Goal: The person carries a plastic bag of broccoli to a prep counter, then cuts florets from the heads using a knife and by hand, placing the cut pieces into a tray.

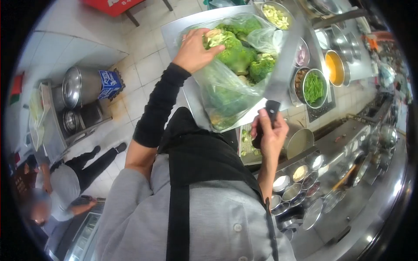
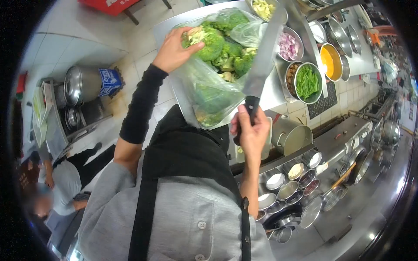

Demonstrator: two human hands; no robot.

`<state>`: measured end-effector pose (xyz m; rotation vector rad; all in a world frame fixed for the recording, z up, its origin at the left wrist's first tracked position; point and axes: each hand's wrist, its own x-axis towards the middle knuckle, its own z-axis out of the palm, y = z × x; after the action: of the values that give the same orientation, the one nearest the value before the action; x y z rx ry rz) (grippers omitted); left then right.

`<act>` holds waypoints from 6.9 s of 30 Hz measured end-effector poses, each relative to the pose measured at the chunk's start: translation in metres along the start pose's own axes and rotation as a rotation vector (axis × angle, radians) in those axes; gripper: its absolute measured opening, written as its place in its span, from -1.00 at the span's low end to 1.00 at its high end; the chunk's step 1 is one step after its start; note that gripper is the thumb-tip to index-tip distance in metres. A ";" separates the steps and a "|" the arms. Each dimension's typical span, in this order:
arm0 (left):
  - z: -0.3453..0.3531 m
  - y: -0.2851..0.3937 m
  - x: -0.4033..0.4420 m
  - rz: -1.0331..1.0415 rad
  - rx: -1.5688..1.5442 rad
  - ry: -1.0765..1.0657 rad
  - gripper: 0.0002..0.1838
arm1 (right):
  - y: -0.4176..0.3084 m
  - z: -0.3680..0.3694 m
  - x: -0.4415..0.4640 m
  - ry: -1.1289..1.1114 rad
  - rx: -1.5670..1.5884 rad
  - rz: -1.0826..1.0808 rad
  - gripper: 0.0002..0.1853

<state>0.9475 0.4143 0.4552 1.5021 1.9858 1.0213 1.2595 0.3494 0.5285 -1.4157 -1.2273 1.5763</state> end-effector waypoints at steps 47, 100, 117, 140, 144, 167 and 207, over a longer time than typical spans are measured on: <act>0.000 -0.005 0.071 0.198 -0.045 -0.493 -0.56 | 0.048 -0.001 -0.013 0.152 0.017 0.067 -0.75; 0.014 -0.009 -0.028 -0.394 -1.031 -0.083 -0.58 | -0.092 -0.017 -0.121 -0.049 -1.198 -0.220 -0.13; -0.020 -0.010 0.005 -0.293 -0.283 -0.161 -0.36 | -0.052 -0.031 -0.109 0.049 -0.729 0.054 -0.73; 0.010 0.014 -0.065 -0.426 -0.773 0.134 -0.57 | -0.086 0.002 -0.075 -0.364 -1.229 -0.231 -0.17; 0.007 0.013 -0.068 -0.406 -0.721 0.126 -0.59 | -0.116 0.012 -0.078 -0.421 -1.322 -0.157 -0.06; 0.022 -0.004 -0.027 -0.370 -0.353 -0.003 -0.40 | -0.074 0.026 -0.060 -0.359 -1.350 -0.147 0.14; 0.297 0.110 -0.255 -0.596 -0.475 -1.352 -0.04 | -0.027 -0.091 -0.189 0.528 -0.666 -0.203 -0.33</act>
<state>1.3089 0.2733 0.3337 0.7949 0.9477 0.0559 1.3792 0.2021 0.6206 -1.8745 -1.5540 0.5916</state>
